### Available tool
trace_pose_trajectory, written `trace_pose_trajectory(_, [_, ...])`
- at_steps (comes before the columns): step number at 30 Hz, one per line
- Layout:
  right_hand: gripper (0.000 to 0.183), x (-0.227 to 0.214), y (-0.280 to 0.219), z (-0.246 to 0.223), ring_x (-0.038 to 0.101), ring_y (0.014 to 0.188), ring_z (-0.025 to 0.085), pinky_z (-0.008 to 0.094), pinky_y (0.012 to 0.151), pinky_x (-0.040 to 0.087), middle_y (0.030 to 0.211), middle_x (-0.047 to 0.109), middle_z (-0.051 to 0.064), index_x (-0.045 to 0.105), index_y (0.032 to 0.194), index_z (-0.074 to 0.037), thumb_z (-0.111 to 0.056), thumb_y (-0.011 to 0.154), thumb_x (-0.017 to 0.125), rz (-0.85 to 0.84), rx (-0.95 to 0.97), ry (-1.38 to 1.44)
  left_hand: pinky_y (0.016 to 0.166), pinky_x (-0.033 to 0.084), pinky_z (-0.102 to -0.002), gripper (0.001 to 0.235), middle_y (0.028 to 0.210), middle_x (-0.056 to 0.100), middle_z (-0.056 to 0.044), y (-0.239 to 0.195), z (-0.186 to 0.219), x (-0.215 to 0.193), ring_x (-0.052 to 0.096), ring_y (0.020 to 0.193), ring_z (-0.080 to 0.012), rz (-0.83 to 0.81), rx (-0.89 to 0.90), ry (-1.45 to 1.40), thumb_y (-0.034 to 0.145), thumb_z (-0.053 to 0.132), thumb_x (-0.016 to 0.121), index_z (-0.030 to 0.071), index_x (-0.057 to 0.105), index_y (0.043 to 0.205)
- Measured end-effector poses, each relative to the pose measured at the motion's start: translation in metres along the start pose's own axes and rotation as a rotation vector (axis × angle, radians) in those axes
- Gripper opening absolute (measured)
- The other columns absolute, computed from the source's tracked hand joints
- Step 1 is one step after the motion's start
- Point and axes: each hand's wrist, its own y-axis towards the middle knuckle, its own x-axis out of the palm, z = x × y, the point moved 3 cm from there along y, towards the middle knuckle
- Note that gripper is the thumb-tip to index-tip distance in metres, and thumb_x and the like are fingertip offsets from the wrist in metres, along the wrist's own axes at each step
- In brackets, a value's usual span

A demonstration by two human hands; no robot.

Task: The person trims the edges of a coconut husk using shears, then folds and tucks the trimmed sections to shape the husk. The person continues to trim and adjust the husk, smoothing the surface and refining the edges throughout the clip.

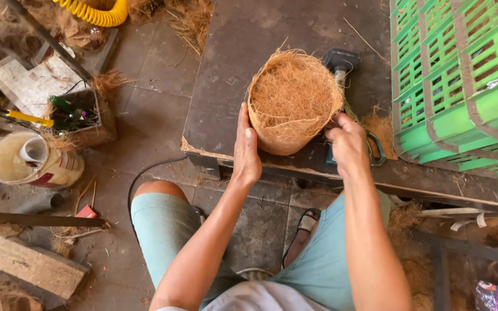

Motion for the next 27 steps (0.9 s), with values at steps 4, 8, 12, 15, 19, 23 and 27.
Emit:
trace_pose_trajectory(4, [0.044,0.012,-0.051,-0.073,0.054,0.124,0.040,0.051,0.107,0.037,0.119,0.062,0.025,0.065,0.121,0.001,0.001,0.079,0.054,0.060,-0.051,0.139,0.124,0.012,-0.053,0.072,0.163,0.020,-0.026,0.019,-0.008,-0.013,0.016,0.149,-0.0447,0.003,0.006,-0.010,0.104,0.055,0.007,0.011,0.018,0.160])
trace_pose_trajectory(8, [0.047,0.035,-0.092,-0.100,0.057,0.116,0.036,0.049,0.105,0.041,0.111,0.064,0.025,0.062,0.122,0.007,0.006,0.076,0.054,0.024,-0.064,0.215,0.125,0.015,-0.052,0.070,0.159,0.032,-0.022,0.048,0.036,-0.039,0.024,0.150,-0.0403,0.025,-0.015,-0.168,0.105,0.053,0.005,0.014,0.032,0.156])
trace_pose_trajectory(12, [0.056,0.061,-0.119,-0.106,0.056,0.123,0.041,0.049,0.108,0.042,0.124,0.060,0.028,0.053,0.136,0.006,0.002,0.081,0.058,-0.182,-0.077,0.167,0.122,0.021,-0.052,0.089,0.151,0.046,-0.020,0.077,0.027,-0.067,0.035,0.144,-0.0381,-0.013,-0.210,-0.244,0.093,0.075,0.008,0.016,0.049,0.147])
trace_pose_trajectory(15, [0.037,0.059,-0.115,-0.099,0.064,0.110,0.034,0.042,0.098,0.049,0.109,0.066,0.017,0.064,0.118,-0.001,-0.004,0.082,0.069,-0.140,-0.329,0.029,0.122,0.023,-0.053,0.090,0.148,0.048,-0.021,0.093,0.001,-0.080,0.039,0.142,-0.0378,-0.038,-0.166,-0.290,0.095,0.074,0.010,0.011,0.051,0.145])
trace_pose_trajectory(19, [0.024,0.022,-0.091,-0.131,0.056,0.116,0.033,0.048,0.104,0.042,0.109,0.064,0.014,0.072,0.112,-0.005,-0.011,0.089,0.073,0.028,-0.799,-0.333,0.098,0.046,-0.043,0.067,0.113,0.072,-0.012,0.093,-0.051,-0.107,0.065,0.111,-0.0272,0.429,-0.003,-0.291,0.105,0.057,0.023,0.011,0.067,0.125])
trace_pose_trajectory(23, [0.037,0.023,-0.063,-0.137,0.046,0.133,0.039,0.057,0.119,0.024,0.120,0.063,0.015,0.069,0.120,-0.006,-0.030,0.093,0.073,-0.058,-0.928,-0.413,0.085,0.044,-0.033,0.033,0.084,0.058,-0.006,0.003,-0.002,-0.099,0.056,0.086,-0.0200,0.541,0.248,0.013,0.105,0.037,0.047,0.011,0.061,0.091])
trace_pose_trajectory(27, [0.031,0.042,-0.063,-0.152,0.054,0.127,0.032,0.056,0.123,0.015,0.110,0.068,0.010,0.070,0.110,-0.009,-0.036,0.095,0.067,-0.229,-0.954,-0.452,0.092,0.049,-0.043,0.019,0.106,0.066,-0.010,-0.040,-0.008,-0.066,0.064,0.105,-0.0319,0.334,0.503,0.366,0.090,0.019,0.069,0.011,0.069,0.108])
